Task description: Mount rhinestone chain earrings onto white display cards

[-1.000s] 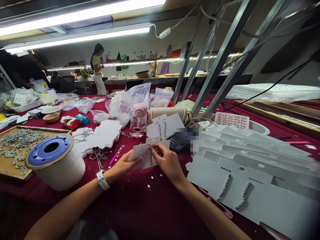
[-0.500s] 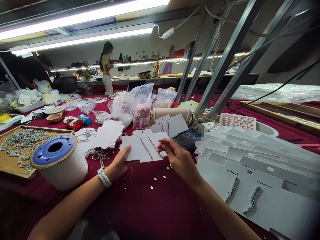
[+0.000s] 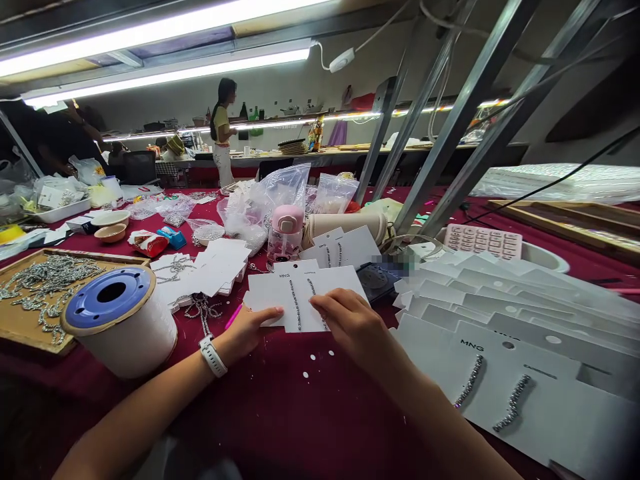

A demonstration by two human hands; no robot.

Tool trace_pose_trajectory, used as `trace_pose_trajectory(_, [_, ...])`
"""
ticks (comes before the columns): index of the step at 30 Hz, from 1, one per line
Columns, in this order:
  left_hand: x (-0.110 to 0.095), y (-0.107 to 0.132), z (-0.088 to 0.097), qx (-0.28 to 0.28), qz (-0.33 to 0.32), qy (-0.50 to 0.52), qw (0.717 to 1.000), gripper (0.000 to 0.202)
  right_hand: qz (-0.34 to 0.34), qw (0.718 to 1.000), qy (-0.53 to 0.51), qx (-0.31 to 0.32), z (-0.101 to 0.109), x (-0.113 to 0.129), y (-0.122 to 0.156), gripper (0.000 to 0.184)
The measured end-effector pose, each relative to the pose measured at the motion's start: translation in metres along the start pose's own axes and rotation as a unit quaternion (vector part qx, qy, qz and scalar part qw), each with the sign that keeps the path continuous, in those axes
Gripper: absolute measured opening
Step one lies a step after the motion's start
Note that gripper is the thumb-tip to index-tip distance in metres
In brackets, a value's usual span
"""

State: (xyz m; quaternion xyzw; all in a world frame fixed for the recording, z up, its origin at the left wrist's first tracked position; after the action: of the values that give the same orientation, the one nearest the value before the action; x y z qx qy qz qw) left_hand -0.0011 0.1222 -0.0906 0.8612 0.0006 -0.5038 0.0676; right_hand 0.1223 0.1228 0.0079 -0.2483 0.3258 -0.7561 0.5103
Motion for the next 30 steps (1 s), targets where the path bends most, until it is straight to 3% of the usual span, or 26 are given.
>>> trace_pose_trajectory(4, [0.006,-0.002,-0.001,0.006,0.015,-0.004,1.0,0.043,0.071,0.993,0.086,0.024,-0.01,0.008,0.003,0.036])
trace_pose_trajectory(7, [0.005,-0.001,-0.002,0.007,0.002,-0.019,1.0,0.043,0.09,0.99,0.099,0.034,-0.012,0.011,0.004,0.038])
trace_pose_trajectory(17, [0.008,-0.002,0.003,-0.03,-0.008,-0.045,0.998,0.044,0.04,0.99,-0.004,0.134,-0.033,0.004,0.006,0.016])
trace_pose_trajectory(30, [0.014,0.0,0.003,-0.023,0.022,-0.049,0.998,0.035,0.036,0.991,-0.005,0.133,-0.035,0.002,0.006,0.016])
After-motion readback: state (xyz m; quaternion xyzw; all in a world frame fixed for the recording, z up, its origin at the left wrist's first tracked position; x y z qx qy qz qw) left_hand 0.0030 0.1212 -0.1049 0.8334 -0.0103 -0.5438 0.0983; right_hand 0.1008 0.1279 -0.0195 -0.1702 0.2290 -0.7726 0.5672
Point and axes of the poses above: each hand's wrist, its own y-axis away from the middle knuckle, its own z-axis out of the back of the hand, x = y × z, the point moved 9 cm from there along -y, towards the middle knuckle, and after that the axes turned 1 degree about z, right-handed, at the moved point
